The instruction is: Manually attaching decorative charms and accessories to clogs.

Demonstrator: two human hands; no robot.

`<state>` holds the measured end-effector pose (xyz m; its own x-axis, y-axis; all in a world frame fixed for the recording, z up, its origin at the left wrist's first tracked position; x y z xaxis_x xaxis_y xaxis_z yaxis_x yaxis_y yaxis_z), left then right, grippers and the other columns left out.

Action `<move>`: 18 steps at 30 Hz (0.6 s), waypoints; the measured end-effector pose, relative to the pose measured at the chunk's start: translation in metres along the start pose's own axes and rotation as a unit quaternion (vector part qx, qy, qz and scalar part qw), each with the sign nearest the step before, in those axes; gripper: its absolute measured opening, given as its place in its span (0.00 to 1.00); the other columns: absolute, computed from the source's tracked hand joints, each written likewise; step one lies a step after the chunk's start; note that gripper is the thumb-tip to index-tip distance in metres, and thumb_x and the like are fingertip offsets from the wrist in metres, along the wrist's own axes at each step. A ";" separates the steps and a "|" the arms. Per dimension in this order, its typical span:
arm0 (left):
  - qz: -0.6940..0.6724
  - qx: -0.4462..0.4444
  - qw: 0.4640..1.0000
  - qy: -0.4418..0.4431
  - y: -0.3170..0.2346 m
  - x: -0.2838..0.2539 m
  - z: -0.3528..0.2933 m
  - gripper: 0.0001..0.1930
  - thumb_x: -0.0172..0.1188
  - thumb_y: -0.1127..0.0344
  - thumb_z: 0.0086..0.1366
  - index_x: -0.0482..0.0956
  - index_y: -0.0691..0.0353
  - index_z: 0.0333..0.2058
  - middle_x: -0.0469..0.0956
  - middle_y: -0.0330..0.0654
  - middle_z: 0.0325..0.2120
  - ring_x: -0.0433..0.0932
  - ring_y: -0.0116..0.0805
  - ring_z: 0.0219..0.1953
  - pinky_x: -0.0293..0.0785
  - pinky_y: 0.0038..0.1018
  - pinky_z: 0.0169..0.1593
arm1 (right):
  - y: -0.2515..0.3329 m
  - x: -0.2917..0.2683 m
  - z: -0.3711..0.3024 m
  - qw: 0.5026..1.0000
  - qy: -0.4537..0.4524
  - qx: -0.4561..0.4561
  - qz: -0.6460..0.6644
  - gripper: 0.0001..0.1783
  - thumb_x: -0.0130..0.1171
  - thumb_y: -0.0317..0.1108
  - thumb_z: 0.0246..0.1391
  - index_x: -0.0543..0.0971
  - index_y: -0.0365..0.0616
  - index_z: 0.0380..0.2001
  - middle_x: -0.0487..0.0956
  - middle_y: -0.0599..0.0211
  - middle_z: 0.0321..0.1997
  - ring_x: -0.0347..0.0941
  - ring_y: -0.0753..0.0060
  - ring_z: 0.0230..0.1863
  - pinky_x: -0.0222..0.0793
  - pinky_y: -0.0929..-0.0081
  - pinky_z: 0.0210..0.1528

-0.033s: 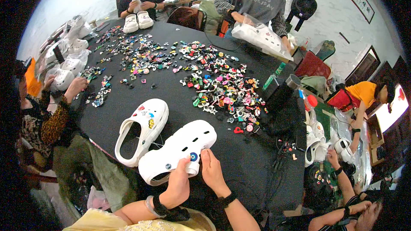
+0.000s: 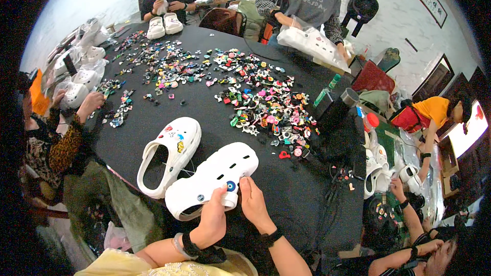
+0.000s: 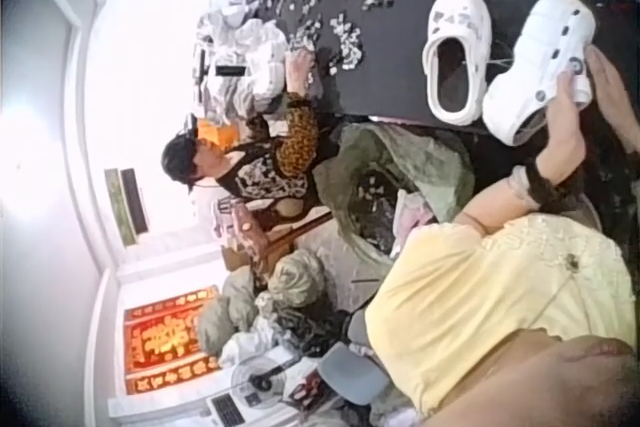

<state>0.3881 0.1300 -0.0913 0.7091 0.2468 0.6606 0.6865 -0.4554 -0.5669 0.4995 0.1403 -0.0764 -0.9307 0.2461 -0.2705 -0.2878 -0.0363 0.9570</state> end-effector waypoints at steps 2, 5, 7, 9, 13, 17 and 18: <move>0.014 0.019 1.000 -0.002 -0.002 -0.001 0.001 0.10 0.53 0.65 0.60 0.72 0.61 0.40 0.74 0.34 0.34 0.71 0.23 0.36 0.65 0.22 0.41 | -0.004 0.001 0.001 0.999 0.027 0.021 0.028 0.20 0.36 0.43 0.63 0.69 0.36 0.36 0.71 0.65 0.25 0.66 0.71 0.25 0.62 0.73 0.30; 0.024 -0.001 1.000 -0.008 0.001 -0.003 0.002 0.11 0.52 0.64 0.60 0.72 0.61 0.39 0.73 0.34 0.34 0.70 0.23 0.37 0.64 0.22 0.42 | -0.009 0.004 0.005 0.987 0.055 0.058 0.139 0.20 0.36 0.45 0.63 0.70 0.38 0.36 0.68 0.75 0.25 0.60 0.83 0.26 0.60 0.81 0.27; 0.026 -0.003 1.000 0.001 0.001 -0.002 0.004 0.12 0.54 0.64 0.59 0.72 0.61 0.40 0.73 0.34 0.35 0.71 0.23 0.37 0.65 0.21 0.42 | -0.019 0.007 0.003 0.971 0.106 0.147 0.156 0.19 0.36 0.45 0.63 0.70 0.40 0.35 0.65 0.78 0.23 0.58 0.86 0.23 0.56 0.85 0.24; 0.024 -0.007 1.000 0.002 0.000 -0.002 0.004 0.14 0.55 0.64 0.58 0.72 0.62 0.42 0.74 0.34 0.36 0.71 0.23 0.37 0.66 0.21 0.41 | -0.014 0.006 0.005 0.972 0.125 0.123 0.158 0.19 0.36 0.46 0.63 0.69 0.41 0.34 0.65 0.79 0.23 0.57 0.87 0.23 0.55 0.86 0.24; 0.008 0.015 1.000 0.001 -0.005 0.001 0.004 0.14 0.55 0.63 0.58 0.72 0.62 0.41 0.74 0.35 0.36 0.71 0.23 0.37 0.66 0.21 0.41 | -0.009 0.005 0.008 0.964 0.145 0.133 0.180 0.19 0.37 0.46 0.63 0.69 0.43 0.30 0.64 0.79 0.21 0.56 0.87 0.20 0.53 0.85 0.22; 0.022 0.022 1.000 -0.002 -0.006 0.003 0.000 0.13 0.53 0.64 0.59 0.70 0.62 0.42 0.73 0.36 0.37 0.70 0.25 0.39 0.64 0.22 0.44 | -0.008 0.001 0.005 0.982 0.076 0.147 0.085 0.20 0.40 0.47 0.61 0.69 0.40 0.29 0.69 0.72 0.20 0.63 0.81 0.21 0.59 0.79 0.23; 0.026 0.020 0.999 -0.002 -0.006 0.003 -0.001 0.13 0.53 0.64 0.59 0.70 0.62 0.42 0.73 0.36 0.37 0.70 0.25 0.39 0.64 0.22 0.44 | -0.001 0.003 0.006 0.988 0.078 0.102 0.090 0.20 0.40 0.47 0.61 0.69 0.40 0.29 0.69 0.72 0.20 0.63 0.81 0.21 0.59 0.79 0.23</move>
<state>0.3861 0.1326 -0.0856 0.7451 0.2275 0.6269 0.6540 -0.4330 -0.6203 0.4984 0.1467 -0.0770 -0.9906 0.1014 -0.0915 -0.0776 0.1334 0.9880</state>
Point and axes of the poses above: each hand's wrist, its own z-axis towards the middle knuckle, its own x-axis out of the palm, y = z × x, the point moved 7 cm from there along z, towards the middle knuckle
